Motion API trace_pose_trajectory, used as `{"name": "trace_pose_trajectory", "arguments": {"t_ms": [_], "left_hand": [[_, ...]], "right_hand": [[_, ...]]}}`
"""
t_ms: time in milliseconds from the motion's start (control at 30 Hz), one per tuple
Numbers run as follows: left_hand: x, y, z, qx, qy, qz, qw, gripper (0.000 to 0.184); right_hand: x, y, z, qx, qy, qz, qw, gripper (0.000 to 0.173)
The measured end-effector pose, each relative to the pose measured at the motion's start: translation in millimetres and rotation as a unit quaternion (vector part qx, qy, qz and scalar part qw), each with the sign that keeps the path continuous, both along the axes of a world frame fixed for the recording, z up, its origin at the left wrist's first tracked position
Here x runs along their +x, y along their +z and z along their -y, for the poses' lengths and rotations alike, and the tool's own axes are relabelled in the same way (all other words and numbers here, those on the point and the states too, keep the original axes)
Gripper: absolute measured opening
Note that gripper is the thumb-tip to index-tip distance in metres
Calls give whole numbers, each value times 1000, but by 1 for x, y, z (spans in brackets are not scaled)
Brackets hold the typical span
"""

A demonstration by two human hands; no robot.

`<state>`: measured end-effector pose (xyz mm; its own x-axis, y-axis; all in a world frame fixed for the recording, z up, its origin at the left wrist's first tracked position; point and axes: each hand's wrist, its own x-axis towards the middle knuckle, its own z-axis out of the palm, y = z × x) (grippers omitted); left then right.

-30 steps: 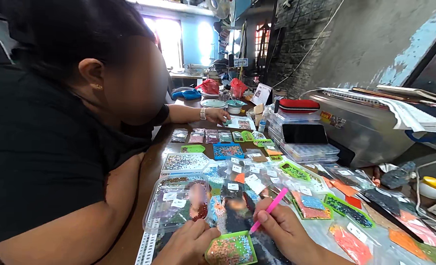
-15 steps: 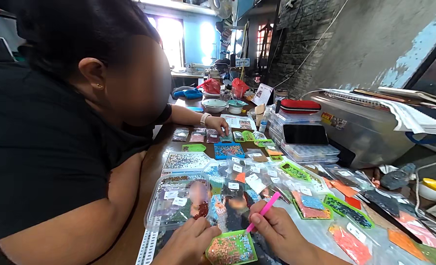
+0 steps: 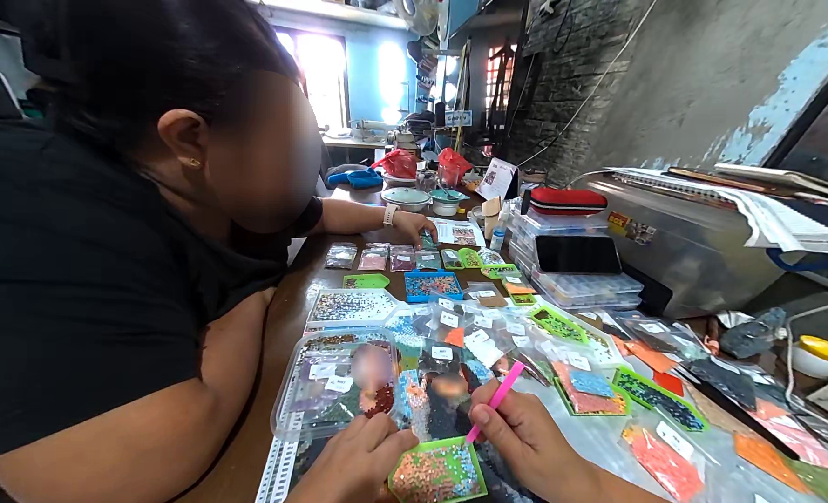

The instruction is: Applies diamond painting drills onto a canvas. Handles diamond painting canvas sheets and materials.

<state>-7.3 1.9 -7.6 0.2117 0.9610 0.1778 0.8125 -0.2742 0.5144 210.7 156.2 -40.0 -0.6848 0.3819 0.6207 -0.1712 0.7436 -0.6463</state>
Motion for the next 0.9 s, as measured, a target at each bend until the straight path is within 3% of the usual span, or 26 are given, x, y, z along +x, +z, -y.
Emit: {"name": "trace_pose_trajectory", "arguments": {"t_ms": [900], "left_hand": [[-1, 2, -2, -23, -2, -11, 1000, 50]], "right_hand": [[1, 6, 3, -42, -8, -2, 999, 37]]}}
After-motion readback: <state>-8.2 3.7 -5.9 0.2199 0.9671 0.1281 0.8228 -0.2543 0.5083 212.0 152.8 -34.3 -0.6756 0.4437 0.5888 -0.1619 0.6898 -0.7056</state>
